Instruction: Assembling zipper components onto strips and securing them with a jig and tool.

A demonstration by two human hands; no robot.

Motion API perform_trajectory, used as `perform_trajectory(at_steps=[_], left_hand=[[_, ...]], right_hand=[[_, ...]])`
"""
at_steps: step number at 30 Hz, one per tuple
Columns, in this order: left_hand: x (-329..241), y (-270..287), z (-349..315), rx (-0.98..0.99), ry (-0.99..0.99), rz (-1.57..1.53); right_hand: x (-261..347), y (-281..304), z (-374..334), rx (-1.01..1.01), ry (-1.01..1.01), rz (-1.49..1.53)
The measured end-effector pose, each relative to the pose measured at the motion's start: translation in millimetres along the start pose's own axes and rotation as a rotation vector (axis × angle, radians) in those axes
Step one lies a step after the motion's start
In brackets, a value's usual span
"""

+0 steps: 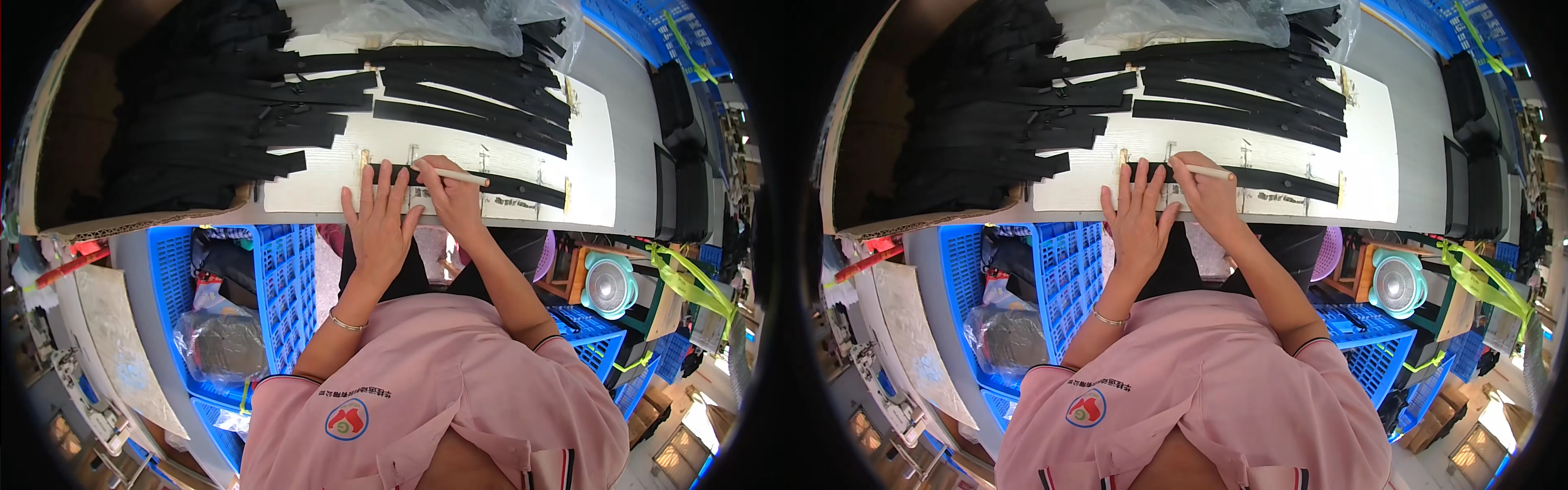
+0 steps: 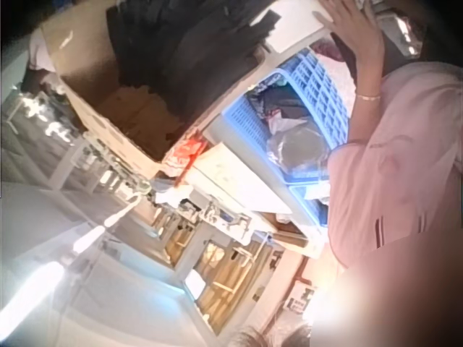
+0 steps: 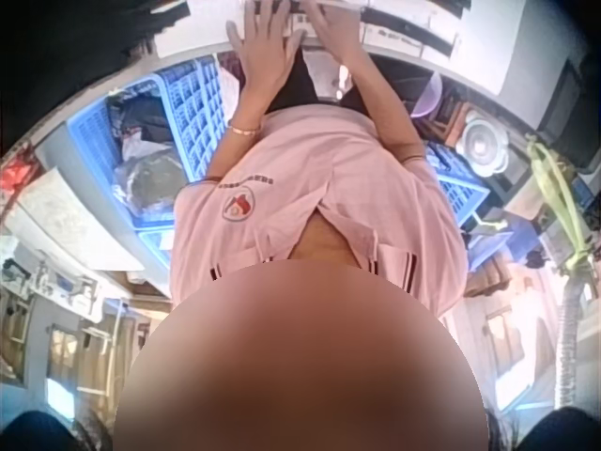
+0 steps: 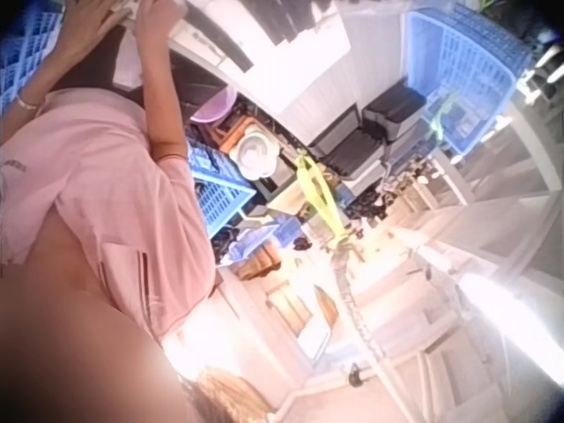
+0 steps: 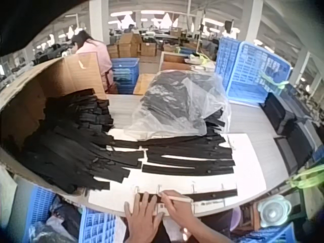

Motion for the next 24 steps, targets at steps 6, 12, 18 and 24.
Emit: perform_trajectory(at_steps=[6, 12, 18, 24], left_hand=[[1.8, -0.8, -0.1, 0.000, 0.009, 0.006], [-0.6, -1.1, 1.2, -0.003, 0.002, 0.009], [-0.1, -5.6, 0.9, 0.023, 0.007, 0.006], [-1.2, -3.1, 0.2, 0.005, -0.010, 0.028]], right_hand=[[3.5, 4.3, 0.1, -0.020, 0.000, 0.009], [0.7, 1.9, -2.8, 0.071, 0.039, 0.025], [2.1, -0.5, -2.7, 0.131, 0.141, -0.084], [3.9, 28.8, -9.0, -0.021, -0.068, 0.233]])
Point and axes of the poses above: each hand's wrist, its own z-axis towards the middle knuckle, its own y-axis out of the back of the hand, x = y × z, the point moved 9 cm from there along z, towards the middle knuckle, and after that the axes turned 6 degrees about -x, right-handed, at the moved point
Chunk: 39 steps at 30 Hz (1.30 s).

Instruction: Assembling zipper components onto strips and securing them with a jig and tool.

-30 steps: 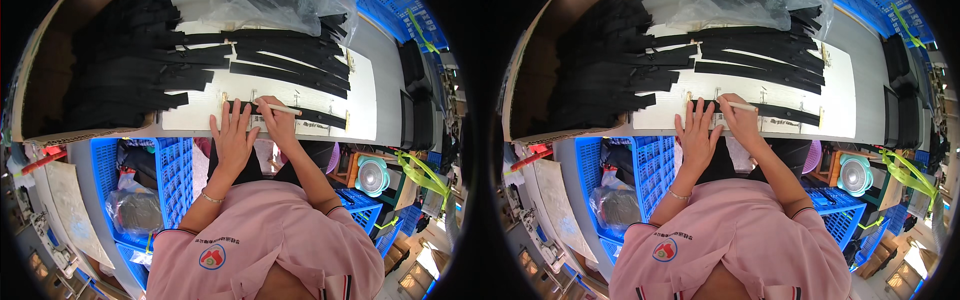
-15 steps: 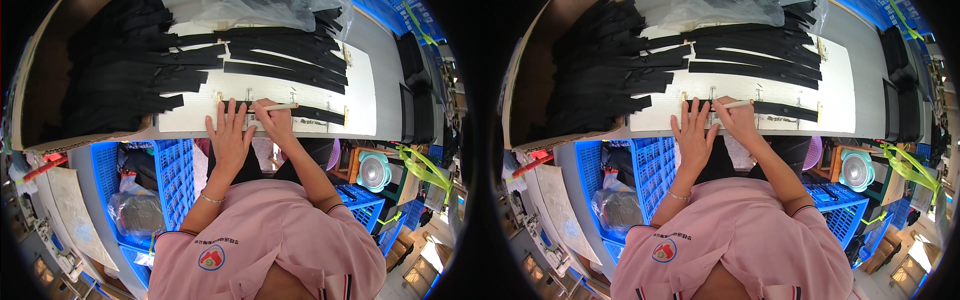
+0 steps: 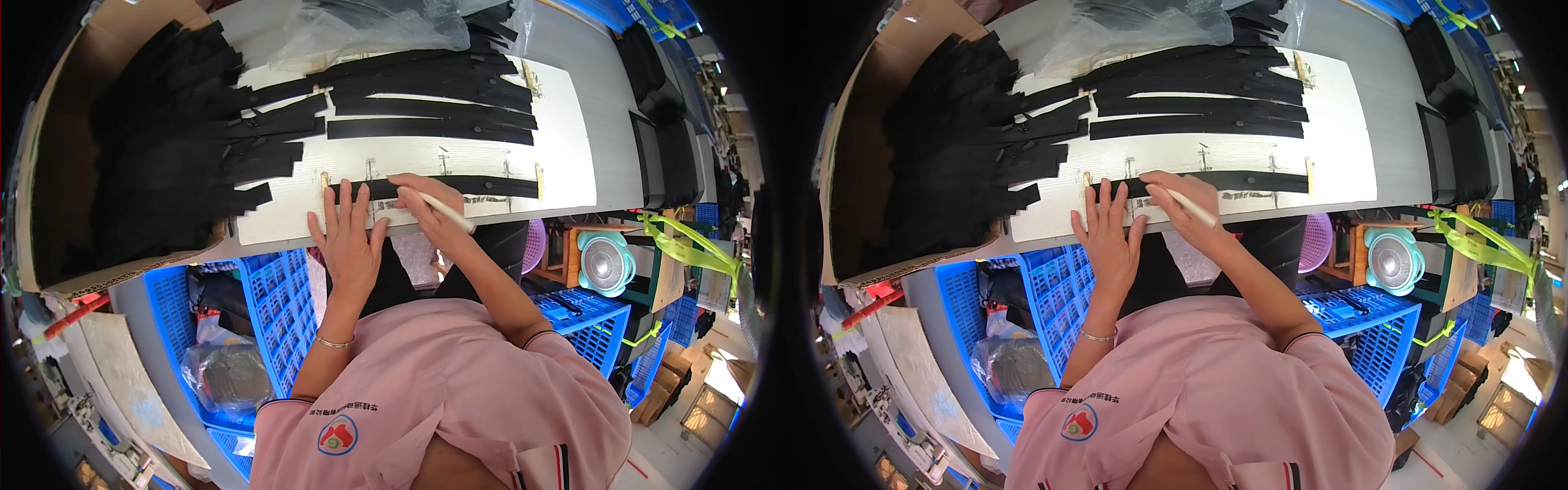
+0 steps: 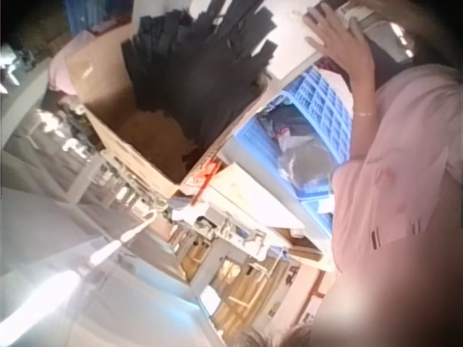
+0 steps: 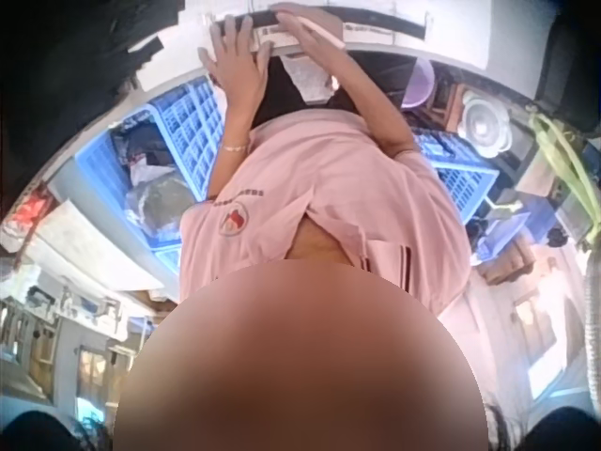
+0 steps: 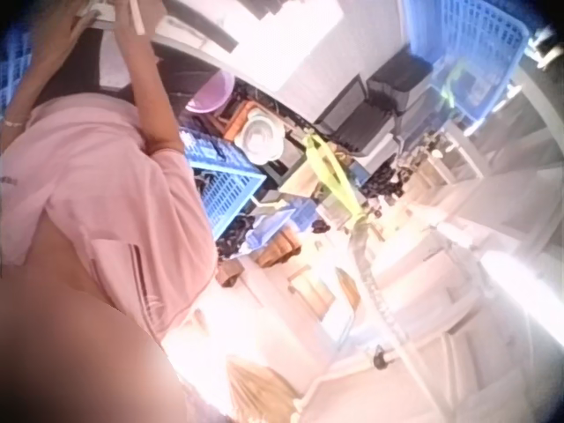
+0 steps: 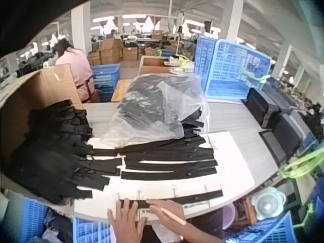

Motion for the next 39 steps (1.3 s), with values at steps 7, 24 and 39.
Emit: perform_trajectory(at_steps=[7, 24, 39], left_hand=[[-1.6, 2.6, 0.0, -0.005, -0.004, 0.025], [-80.5, -27.6, 47.1, -0.099, -0.144, -0.502], [-80.9, -35.3, 57.5, -0.096, -0.091, -0.498]], right_hand=[[31.0, 63.9, -9.7, -0.126, 0.530, -0.692], [13.1, 88.2, -9.6, -0.102, 0.442, -0.712], [19.8, 99.8, 6.3, 0.127, 0.197, -0.571]])
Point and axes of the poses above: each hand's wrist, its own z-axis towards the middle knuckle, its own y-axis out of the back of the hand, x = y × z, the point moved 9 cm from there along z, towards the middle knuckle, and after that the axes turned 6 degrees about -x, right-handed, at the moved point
